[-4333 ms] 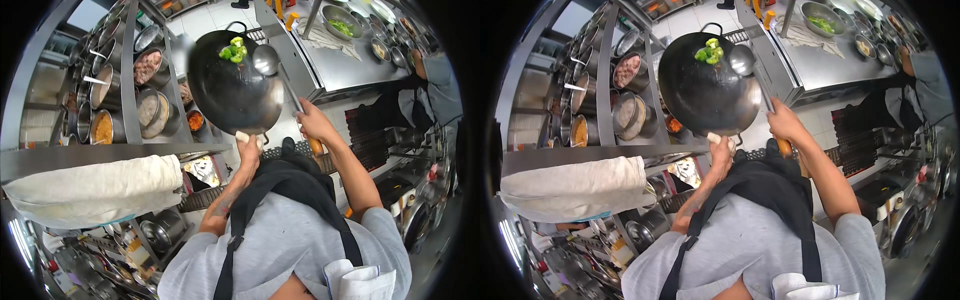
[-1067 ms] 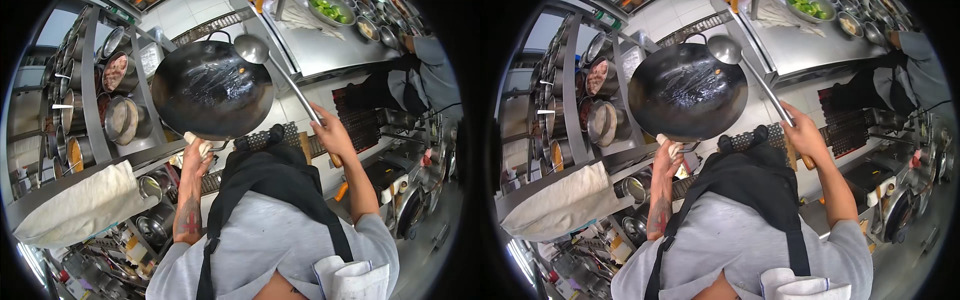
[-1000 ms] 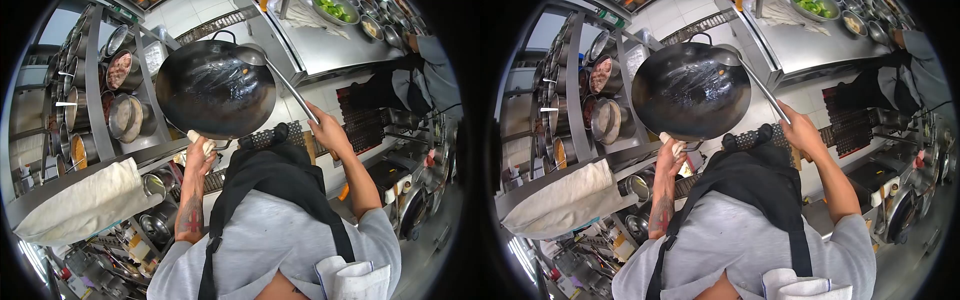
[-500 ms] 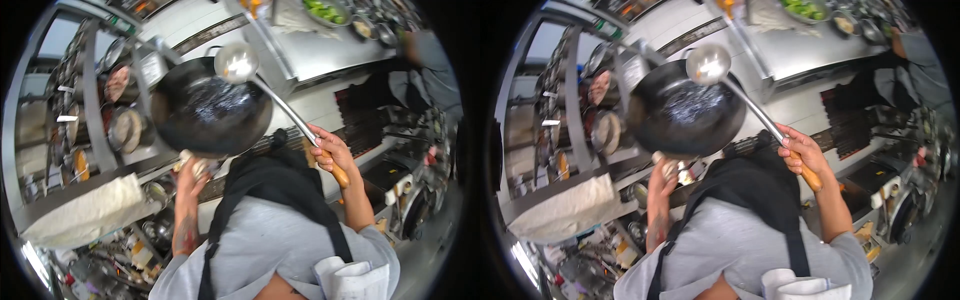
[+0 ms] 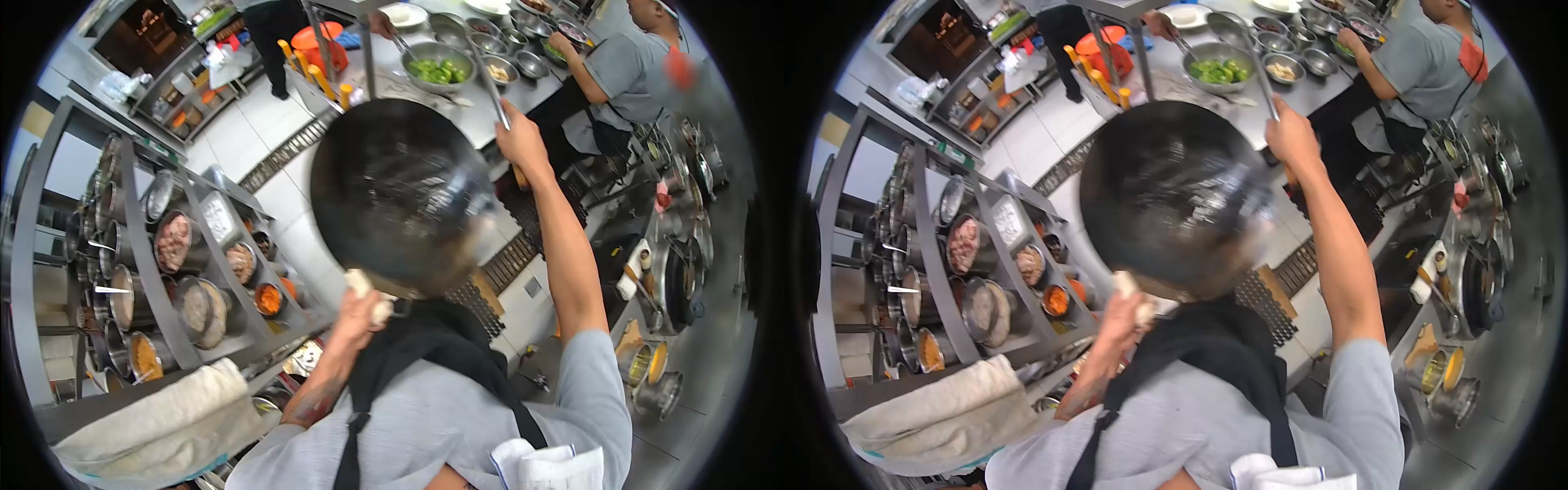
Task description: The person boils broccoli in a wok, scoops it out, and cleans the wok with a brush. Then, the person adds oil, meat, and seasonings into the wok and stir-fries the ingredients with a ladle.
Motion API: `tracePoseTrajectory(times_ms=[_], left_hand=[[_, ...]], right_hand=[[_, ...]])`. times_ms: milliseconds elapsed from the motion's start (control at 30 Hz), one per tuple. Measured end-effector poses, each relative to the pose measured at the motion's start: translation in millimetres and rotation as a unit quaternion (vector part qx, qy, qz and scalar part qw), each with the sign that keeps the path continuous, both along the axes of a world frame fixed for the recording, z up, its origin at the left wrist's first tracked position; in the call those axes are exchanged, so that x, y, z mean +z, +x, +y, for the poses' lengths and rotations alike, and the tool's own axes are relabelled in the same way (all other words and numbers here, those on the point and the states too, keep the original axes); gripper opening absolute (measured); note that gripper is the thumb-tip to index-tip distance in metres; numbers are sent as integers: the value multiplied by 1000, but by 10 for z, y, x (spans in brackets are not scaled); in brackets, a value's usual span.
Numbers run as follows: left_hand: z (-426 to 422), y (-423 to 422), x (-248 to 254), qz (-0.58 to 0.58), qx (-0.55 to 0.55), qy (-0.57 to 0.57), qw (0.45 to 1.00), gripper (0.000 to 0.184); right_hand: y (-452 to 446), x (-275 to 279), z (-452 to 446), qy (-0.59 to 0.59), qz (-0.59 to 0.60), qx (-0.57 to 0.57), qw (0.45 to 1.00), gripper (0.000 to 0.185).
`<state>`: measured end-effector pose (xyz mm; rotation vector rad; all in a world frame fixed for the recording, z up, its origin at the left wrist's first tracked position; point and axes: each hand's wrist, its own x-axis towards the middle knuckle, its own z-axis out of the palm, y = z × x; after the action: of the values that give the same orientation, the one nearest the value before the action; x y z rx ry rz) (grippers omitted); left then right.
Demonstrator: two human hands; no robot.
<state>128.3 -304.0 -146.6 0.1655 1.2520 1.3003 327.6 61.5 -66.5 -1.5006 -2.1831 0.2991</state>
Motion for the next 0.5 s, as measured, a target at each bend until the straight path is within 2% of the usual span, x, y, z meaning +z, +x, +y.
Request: tracePoseTrajectory(times_ms=[33, 67, 100, 133, 167, 200, 233, 267, 300, 333, 400, 433, 467, 500], left_hand=[[73, 27, -93, -22, -19, -15, 999, 13], [90, 35, -400, -59, -85, -1, 995, 16], [112, 153, -550, -84, -108, -17, 990, 21], [192, 231, -710, -96, -176, 36, 979, 23], [262, 385, -782, -60, -158, -1, 986, 25], [345, 495, -527, -46, -174, -46, 983, 28], [395, 559, -440, -40, -259, -25, 965, 23], [423, 715, -572, -21, -318, -28, 948, 24], [422, 839, -694, -5, -377, -32, 926, 26], [380, 905, -642, -1, -399, -15, 917, 21], [343, 1109, -439, 51, -473, -22, 879, 19], [330, 1236, -403, 50, -482, -20, 875, 19], [329, 1387, -381, 22, -526, -35, 850, 21], [329, 1602, -331, -5, -578, -51, 814, 23]], right_hand=[[0, -27, -32, 55, 35, 5, 998, 52], [35, -9, -98, -100, 130, -24, 986, 50], [68, 100, -386, -277, 448, -9, 850, 42], [50, 384, -716, -324, 527, -14, 786, 33], [330, 223, -797, -373, 596, 44, 710, 31], [549, 148, -1059, -403, 649, 77, 640, 33], [697, 213, -1459, -411, 712, 83, 564, 33], [958, 171, -1848, -424, 737, 110, 514, 33], [1268, -43, -2269, -383, 765, 13, 518, 35], [1709, -422, -2813, -276, 647, -48, 709, 34], [2076, -144, -3653, -396, 771, 67, 494, 34], [2323, -136, -4118, -400, 762, 35, 508, 40], [2601, -386, -4785, -277, 673, -184, 660, 42], [2832, -549, -5374, -127, 523, -399, 743, 47]])
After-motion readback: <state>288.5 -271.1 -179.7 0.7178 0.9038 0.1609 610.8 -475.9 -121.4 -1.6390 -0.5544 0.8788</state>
